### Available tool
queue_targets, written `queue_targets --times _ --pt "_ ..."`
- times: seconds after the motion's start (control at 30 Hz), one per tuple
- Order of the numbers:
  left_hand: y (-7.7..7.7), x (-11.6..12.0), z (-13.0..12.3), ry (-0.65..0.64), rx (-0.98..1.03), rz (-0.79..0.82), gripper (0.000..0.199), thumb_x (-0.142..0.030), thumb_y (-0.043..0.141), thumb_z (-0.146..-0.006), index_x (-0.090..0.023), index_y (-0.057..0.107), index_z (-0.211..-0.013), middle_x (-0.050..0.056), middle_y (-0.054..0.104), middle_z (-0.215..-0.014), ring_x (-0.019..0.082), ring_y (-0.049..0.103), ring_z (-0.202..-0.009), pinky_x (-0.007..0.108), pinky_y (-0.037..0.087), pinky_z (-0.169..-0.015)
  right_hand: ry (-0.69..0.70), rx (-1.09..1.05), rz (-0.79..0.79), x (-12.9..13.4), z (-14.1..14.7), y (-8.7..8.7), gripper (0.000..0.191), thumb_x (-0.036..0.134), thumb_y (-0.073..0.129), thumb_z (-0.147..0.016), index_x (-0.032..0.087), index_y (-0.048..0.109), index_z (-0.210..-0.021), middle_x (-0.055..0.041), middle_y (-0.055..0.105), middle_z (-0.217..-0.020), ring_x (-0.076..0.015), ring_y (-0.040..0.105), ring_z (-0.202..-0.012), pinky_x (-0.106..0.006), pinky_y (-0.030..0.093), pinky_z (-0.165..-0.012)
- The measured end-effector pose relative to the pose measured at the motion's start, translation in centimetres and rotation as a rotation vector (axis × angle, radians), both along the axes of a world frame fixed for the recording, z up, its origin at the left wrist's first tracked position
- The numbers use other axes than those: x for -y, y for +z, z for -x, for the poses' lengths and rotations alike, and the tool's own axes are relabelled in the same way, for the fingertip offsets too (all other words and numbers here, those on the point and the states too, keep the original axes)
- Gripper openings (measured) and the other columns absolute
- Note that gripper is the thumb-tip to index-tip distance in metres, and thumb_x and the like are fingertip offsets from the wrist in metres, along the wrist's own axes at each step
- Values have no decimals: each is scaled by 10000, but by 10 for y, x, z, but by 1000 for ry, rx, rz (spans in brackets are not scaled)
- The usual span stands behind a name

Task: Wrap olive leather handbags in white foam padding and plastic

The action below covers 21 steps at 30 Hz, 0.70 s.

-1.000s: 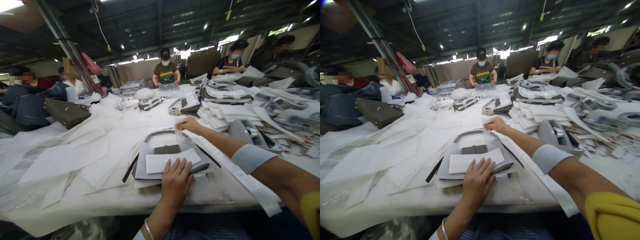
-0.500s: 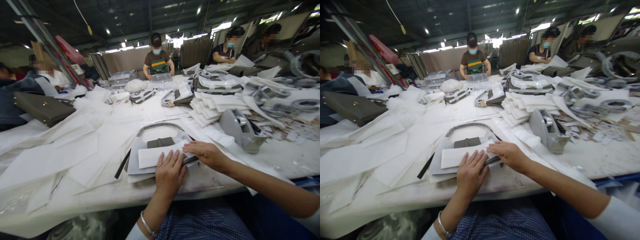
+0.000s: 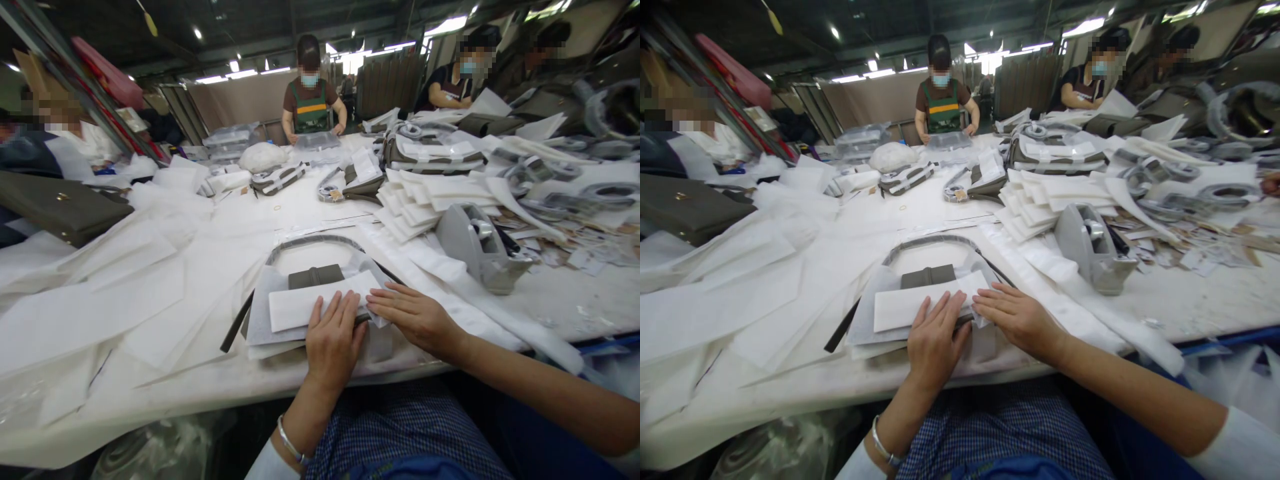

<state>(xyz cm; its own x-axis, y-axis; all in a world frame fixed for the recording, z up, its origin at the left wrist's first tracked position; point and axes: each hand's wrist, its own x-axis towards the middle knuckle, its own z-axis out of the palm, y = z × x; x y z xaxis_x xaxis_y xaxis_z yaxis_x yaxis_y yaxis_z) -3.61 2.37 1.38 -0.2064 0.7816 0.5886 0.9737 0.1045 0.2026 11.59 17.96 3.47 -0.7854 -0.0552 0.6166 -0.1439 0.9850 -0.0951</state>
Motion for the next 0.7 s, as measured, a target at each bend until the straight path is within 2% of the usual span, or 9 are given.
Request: queue_targets --times 0.1,0.2,0.33,0.4,0.57,0.7 --pt "1 0 0 13 -15 36 476 -301 514 -982 -245 458 -1452 46 565 -1430 224 539 -1319 471 317 -1184 -6 -13 14 1 -1 -3 466 70 505 -950 251 577 -1374 -58 678 -1281 -185 608 -1231 -392 486 -1089" --pt "3 0 0 -3 -49 83 464 -258 508 -980 -303 477 -1441 15 538 -1451 232 523 -1333 493 299 -1192 -6 -12 51 0 -1 -5 445 90 510 -959 245 583 -1370 -74 675 -1286 -187 606 -1234 -382 500 -1074" --pt "6 1 2 -23 -51 113 464 -236 510 -976 -302 486 -1435 7 577 -1411 239 524 -1333 510 302 -1186 16 18 113 0 -7 -7 457 128 522 -973 250 531 -1413 -80 651 -1327 -189 573 -1276 -400 484 -1096" --pt "7 1 2 -28 -44 117 448 -256 517 -980 -299 498 -1425 8 580 -1407 242 526 -1330 511 307 -1182 8 14 137 2 -16 -9 521 149 577 -955 253 473 -1455 -84 635 -1348 -197 557 -1294 -425 470 -1110" --pt "8 0 2 -28 -35 111 417 -305 524 -988 -304 520 -1405 5 591 -1396 243 532 -1325 513 323 -1171 -156 -86 72 13 -41 -10 626 128 645 -903 306 444 -1468 -52 662 -1311 -221 573 -1275 -466 429 -1134" --pt "8 0 2 -20 -39 110 406 -316 515 -994 -308 525 -1400 2 592 -1393 241 535 -1322 513 324 -1169 -208 -121 53 11 -32 -2 603 154 645 -906 321 458 -1455 -49 655 -1323 -234 568 -1279 -493 400 -1140"
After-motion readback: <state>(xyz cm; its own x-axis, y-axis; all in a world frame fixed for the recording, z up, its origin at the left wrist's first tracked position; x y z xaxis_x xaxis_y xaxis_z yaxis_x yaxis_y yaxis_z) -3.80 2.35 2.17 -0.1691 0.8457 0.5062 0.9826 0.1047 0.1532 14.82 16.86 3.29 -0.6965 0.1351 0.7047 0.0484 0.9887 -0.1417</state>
